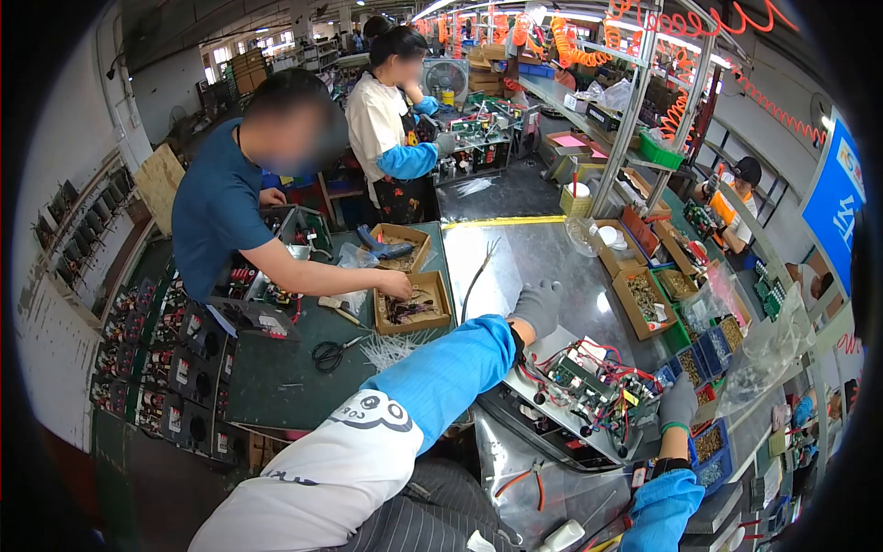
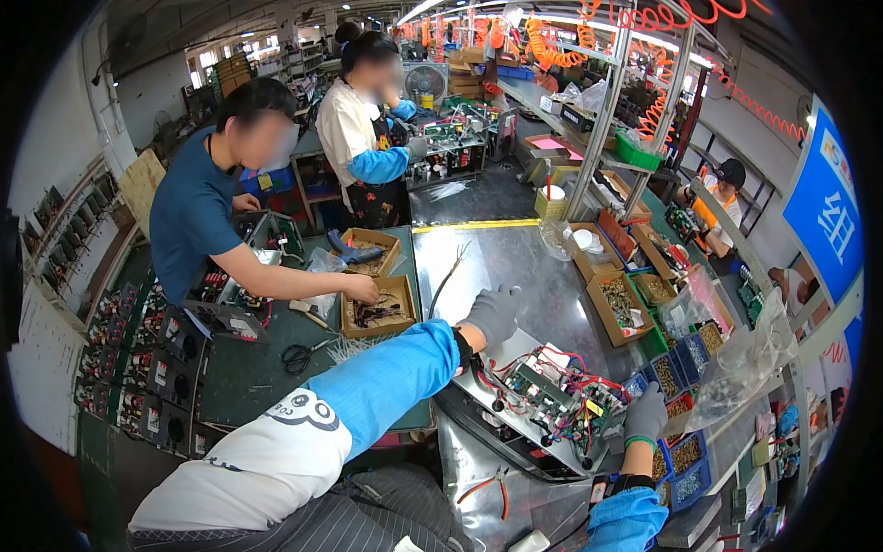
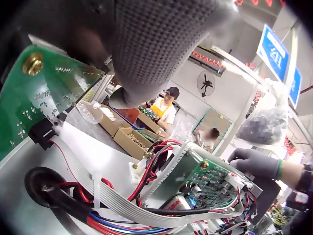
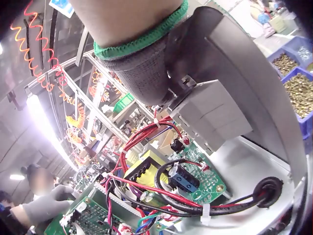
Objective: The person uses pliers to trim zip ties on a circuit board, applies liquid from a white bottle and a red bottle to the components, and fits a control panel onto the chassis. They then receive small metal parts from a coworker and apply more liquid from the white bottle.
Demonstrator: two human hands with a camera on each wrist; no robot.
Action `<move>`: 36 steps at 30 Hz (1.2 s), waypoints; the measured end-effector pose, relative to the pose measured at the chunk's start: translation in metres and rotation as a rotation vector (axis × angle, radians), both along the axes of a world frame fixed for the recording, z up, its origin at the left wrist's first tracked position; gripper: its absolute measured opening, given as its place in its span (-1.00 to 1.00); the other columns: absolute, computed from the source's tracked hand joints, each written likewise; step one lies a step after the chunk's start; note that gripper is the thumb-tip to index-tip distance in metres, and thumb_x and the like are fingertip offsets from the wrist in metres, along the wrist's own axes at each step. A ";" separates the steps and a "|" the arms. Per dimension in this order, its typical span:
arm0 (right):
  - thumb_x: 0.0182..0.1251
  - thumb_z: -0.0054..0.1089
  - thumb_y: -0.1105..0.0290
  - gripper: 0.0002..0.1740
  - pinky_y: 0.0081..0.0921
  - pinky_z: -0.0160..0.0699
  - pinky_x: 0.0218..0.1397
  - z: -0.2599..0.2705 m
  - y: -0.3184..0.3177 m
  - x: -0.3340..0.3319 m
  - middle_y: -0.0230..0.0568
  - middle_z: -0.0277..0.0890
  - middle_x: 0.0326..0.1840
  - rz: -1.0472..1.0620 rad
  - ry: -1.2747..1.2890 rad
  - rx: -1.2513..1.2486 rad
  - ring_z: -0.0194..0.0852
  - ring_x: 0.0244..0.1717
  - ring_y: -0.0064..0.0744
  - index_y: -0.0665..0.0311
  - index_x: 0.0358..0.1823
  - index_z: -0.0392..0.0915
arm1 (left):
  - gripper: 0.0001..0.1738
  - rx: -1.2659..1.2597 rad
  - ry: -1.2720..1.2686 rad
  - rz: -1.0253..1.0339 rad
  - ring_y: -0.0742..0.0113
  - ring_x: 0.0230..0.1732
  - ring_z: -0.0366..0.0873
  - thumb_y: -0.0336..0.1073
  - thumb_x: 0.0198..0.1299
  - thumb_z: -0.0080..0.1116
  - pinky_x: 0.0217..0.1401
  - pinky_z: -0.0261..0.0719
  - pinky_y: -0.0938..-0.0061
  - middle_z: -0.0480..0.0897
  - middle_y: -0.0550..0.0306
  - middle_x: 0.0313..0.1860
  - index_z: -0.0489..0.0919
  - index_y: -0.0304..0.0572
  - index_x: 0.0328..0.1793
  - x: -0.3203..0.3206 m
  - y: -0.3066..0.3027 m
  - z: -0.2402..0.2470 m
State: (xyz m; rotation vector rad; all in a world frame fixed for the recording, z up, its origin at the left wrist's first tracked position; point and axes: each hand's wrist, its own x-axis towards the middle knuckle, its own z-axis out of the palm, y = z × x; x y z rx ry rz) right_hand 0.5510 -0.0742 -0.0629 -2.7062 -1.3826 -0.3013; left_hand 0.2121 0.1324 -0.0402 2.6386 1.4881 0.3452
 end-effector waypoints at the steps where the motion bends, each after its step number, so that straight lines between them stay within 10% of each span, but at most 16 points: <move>1: 0.35 0.16 0.28 -0.70 0.01 0.63 -0.05 0.004 0.000 -0.005 0.16 0.59 -0.10 -0.008 0.016 0.017 0.65 -0.09 0.19 0.26 0.00 0.38 | -0.36 0.007 0.002 0.001 -0.12 0.00 0.66 -0.26 0.14 0.23 0.07 0.56 0.10 0.52 -0.21 0.16 0.36 -0.29 0.36 0.000 0.000 0.000; 15: 0.39 0.14 0.16 -0.53 0.04 0.56 0.12 0.024 -0.005 -0.015 0.24 0.56 0.10 -0.025 0.181 0.028 0.59 0.10 0.24 0.24 0.21 0.39 | -0.25 0.014 -0.044 -0.094 -0.18 0.06 0.63 -0.17 0.16 0.24 0.15 0.55 0.00 0.52 -0.26 0.19 0.28 -0.39 0.42 0.001 0.010 -0.015; 19: 0.41 0.14 -0.05 -0.27 -0.06 0.46 0.29 0.018 -0.013 -0.014 0.21 0.51 0.26 0.069 0.324 0.273 0.49 0.27 0.20 0.18 0.47 0.27 | -0.14 0.102 -0.131 0.004 -0.23 0.27 0.51 -0.07 0.18 0.26 0.30 0.48 0.06 0.43 -0.38 0.32 0.21 -0.33 0.52 0.001 0.010 -0.017; 25: 0.56 -0.01 0.08 -0.45 -0.25 0.48 0.19 0.003 -0.072 -0.027 0.11 0.56 0.12 0.086 0.596 0.688 0.58 0.07 0.00 0.35 0.35 0.34 | -0.18 -0.096 -0.702 -0.009 -0.13 0.39 0.43 0.08 0.23 0.22 0.45 0.35 0.18 0.42 -0.32 0.39 0.33 -0.35 0.46 -0.032 0.019 -0.029; 27: 0.56 -0.01 0.19 -0.53 -0.35 0.50 0.09 -0.022 -0.108 -0.046 -0.04 0.53 -0.01 -0.087 0.932 1.292 0.53 -0.09 -0.26 0.39 0.29 0.36 | -0.31 -0.204 -0.917 -0.053 -0.04 0.40 0.45 -0.05 0.31 0.19 0.45 0.35 0.23 0.45 -0.27 0.38 0.36 -0.34 0.43 -0.063 -0.015 -0.009; 31: 0.43 0.11 0.36 -0.65 -0.41 0.49 -0.15 -0.149 -0.202 -0.111 -0.12 0.49 -0.09 -0.237 0.635 0.802 0.46 -0.24 -0.43 0.33 0.17 0.42 | -0.55 -0.190 -1.091 -0.030 0.21 0.30 0.48 -0.37 0.44 0.02 0.40 0.39 0.32 0.52 -0.04 0.27 0.37 -0.30 0.42 -0.132 -0.095 -0.025; 36: 0.28 0.26 0.27 -0.58 -0.05 0.58 -0.07 -0.164 -0.201 -0.206 0.06 0.54 0.01 0.084 0.656 0.137 0.62 -0.05 0.04 0.20 0.14 0.46 | -0.60 -0.516 -1.048 0.243 0.19 0.26 0.52 -0.35 0.45 0.01 0.39 0.45 0.35 0.53 -0.04 0.21 0.40 -0.34 0.34 -0.177 -0.167 -0.109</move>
